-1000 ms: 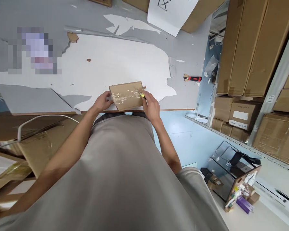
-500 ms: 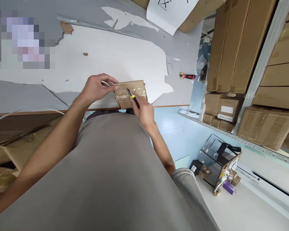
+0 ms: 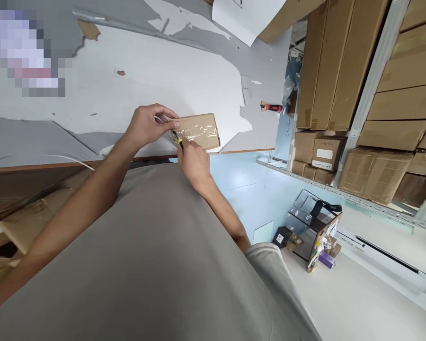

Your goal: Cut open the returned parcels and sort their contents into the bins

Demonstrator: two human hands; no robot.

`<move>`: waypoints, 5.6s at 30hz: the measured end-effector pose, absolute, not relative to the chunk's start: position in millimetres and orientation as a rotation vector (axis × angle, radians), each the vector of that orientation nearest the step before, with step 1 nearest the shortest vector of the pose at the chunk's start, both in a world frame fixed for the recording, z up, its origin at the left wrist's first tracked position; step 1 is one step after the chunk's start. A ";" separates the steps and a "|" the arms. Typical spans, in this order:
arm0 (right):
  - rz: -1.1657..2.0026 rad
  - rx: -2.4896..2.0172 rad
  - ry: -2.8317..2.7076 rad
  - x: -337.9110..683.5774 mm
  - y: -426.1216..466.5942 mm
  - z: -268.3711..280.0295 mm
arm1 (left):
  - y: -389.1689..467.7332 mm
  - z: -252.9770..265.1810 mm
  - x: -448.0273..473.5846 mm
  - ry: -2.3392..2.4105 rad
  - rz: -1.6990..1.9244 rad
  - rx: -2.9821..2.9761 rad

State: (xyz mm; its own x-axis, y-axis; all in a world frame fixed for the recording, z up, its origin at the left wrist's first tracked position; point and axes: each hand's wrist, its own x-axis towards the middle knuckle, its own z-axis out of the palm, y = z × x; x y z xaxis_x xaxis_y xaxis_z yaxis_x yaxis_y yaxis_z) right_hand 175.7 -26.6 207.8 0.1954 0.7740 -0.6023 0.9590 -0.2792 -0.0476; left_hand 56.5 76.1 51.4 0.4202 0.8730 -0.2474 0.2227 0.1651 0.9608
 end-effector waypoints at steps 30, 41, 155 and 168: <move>-0.941 2.951 1.336 305.2 -85.3 144.9 | 23.6 57.4 46.5 1.418 0.361 1.344; -1.117 2.847 1.544 312.7 -70.6 132.7 | 36.8 60.1 68.2 1.539 0.434 1.436; -1.823 2.700 1.980 339.7 43.0 43.5 | 42.2 119.6 91.5 1.509 -0.014 1.877; -1.526 2.752 2.097 333.8 30.2 33.2 | 45.2 128.3 127.9 1.564 -0.616 1.991</move>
State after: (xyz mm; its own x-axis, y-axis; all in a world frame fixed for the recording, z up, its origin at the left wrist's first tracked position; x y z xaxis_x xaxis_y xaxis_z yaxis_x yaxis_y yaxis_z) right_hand 333.8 30.2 33.2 0.1524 0.9683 -0.1980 0.4864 -0.2479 -0.8378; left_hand 127.9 45.2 128.3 0.2259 0.7323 -0.6425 0.9737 -0.1897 0.1261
